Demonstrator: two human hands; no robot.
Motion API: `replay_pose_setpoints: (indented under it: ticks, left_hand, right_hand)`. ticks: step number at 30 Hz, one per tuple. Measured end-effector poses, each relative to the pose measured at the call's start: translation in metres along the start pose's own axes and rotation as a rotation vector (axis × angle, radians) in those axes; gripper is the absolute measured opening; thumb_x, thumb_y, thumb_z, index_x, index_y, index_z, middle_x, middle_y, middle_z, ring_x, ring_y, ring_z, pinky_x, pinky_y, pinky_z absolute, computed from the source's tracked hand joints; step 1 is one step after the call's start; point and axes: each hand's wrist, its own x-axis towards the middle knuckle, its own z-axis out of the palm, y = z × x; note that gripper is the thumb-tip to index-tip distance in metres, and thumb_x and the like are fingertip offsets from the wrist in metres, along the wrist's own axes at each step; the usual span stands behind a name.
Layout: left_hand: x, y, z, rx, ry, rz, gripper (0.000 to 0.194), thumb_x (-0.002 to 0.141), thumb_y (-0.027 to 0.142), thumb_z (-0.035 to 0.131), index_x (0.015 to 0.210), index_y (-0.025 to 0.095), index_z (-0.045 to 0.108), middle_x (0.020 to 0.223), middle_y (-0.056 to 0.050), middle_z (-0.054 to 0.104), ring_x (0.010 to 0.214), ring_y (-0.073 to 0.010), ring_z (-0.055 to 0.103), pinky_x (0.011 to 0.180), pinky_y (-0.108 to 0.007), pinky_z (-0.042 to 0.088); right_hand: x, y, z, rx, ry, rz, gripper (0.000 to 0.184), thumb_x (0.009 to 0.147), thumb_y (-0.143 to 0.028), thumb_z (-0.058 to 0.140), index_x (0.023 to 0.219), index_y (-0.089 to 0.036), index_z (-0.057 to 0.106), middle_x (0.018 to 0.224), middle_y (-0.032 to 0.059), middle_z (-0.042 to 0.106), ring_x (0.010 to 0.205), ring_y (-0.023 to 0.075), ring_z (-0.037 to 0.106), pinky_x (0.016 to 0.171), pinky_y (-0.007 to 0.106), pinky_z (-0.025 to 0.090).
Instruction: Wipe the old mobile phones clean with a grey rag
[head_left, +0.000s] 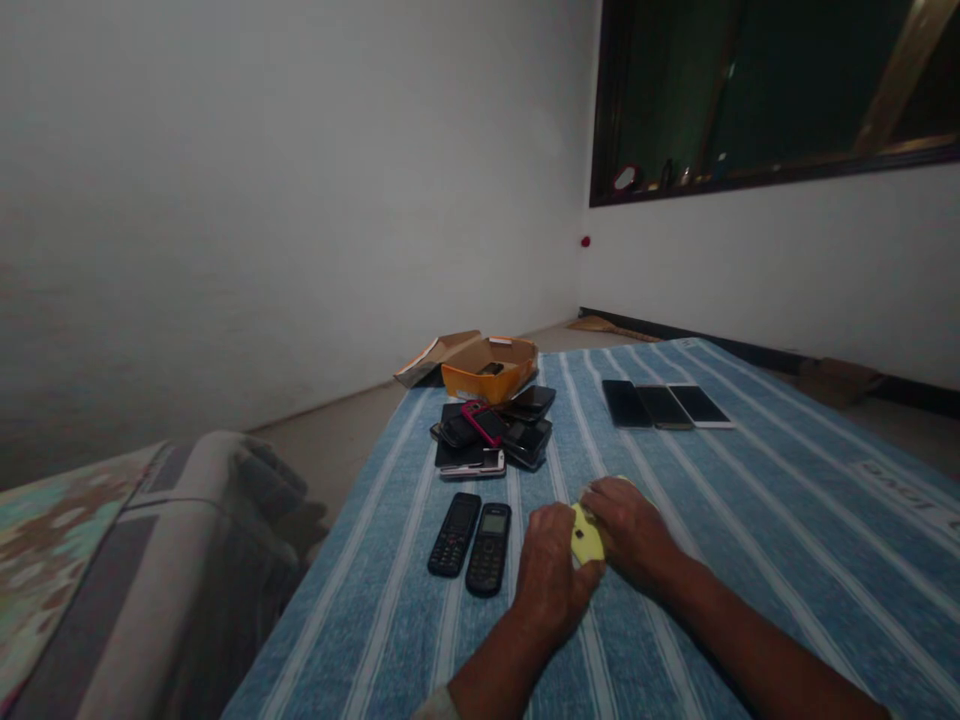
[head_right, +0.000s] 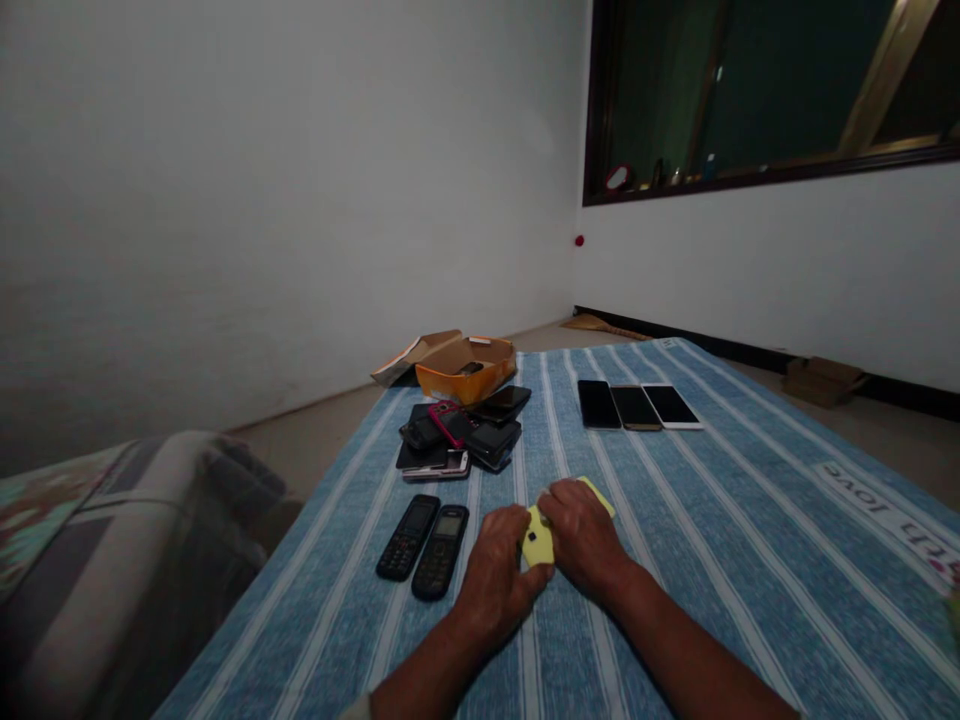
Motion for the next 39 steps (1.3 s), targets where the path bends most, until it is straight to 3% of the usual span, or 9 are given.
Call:
replay_pose_setpoints:
  ticks: [8,17,25,29,34,39]
  left_hand:
    - [0.003,0.007,-0.004,0.023,-0.029,-0.069,0.031,0.067,0.016,0.065,0.091,0.021,0.048,0.098,-0.006,0.056,0.099,-0.0272,0.049,0.085,-0.041,0.044]
    - [0.003,0.002,-0.003,-0.008,-0.005,0.039,0.041,0.069,0.014,0.057,0.110,0.019,0.050,0.105,-0.008,0.056,0.102,-0.0275,0.050,0.092,-0.047,0.044]
    - [0.000,-0.003,0.006,0.007,0.099,-0.023,0.045,0.071,0.017,0.061,0.113,0.018,0.049,0.107,-0.010,0.059,0.104,-0.0289,0.056,0.090,-0.048,0.050]
    - [-0.003,-0.012,0.014,0.053,0.162,-0.043,0.058,0.069,0.019,0.063,0.124,0.017,0.044,0.114,-0.012,0.059,0.109,-0.0302,0.057,0.095,-0.051,0.050]
    - [-0.004,-0.016,0.015,0.067,0.149,-0.054,0.076,0.069,0.017,0.062,0.139,0.014,0.032,0.128,-0.016,0.057,0.121,-0.0315,0.055,0.102,-0.053,0.046]
    - [-0.002,-0.010,0.008,0.044,0.103,-0.054,0.072,0.071,0.017,0.064,0.138,0.015,0.037,0.127,-0.015,0.059,0.118,-0.0310,0.056,0.100,-0.052,0.048]
  right_hand:
    - [-0.001,0.006,-0.001,-0.043,0.045,0.087,0.021,0.082,-0.004,0.052,0.087,-0.017,0.067,0.089,0.0085,0.064,0.091,0.0225,0.055,0.084,0.032,0.041]
    - [0.001,-0.008,0.001,0.078,0.006,-0.066,0.021,0.085,-0.005,0.049,0.092,-0.017,0.065,0.091,0.0089,0.062,0.087,0.0218,0.053,0.082,0.033,0.043]
    - [0.000,-0.017,0.002,0.150,0.013,-0.091,0.024,0.084,-0.003,0.047,0.097,-0.014,0.064,0.092,0.0102,0.063,0.089,0.0224,0.054,0.084,0.035,0.045]
    - [0.001,-0.023,0.002,0.190,-0.009,-0.110,0.021,0.085,-0.004,0.047,0.091,-0.015,0.064,0.089,0.0092,0.062,0.086,0.0214,0.054,0.080,0.034,0.046]
    - [0.006,-0.026,-0.004,0.325,-0.035,-0.173,0.021,0.086,-0.006,0.048,0.098,-0.016,0.064,0.095,0.0098,0.064,0.090,0.0214,0.056,0.082,0.034,0.047]
    - [0.008,-0.028,-0.007,0.393,-0.058,-0.124,0.024,0.086,-0.005,0.048,0.096,-0.018,0.065,0.097,0.0080,0.064,0.091,0.0204,0.057,0.083,0.034,0.047]
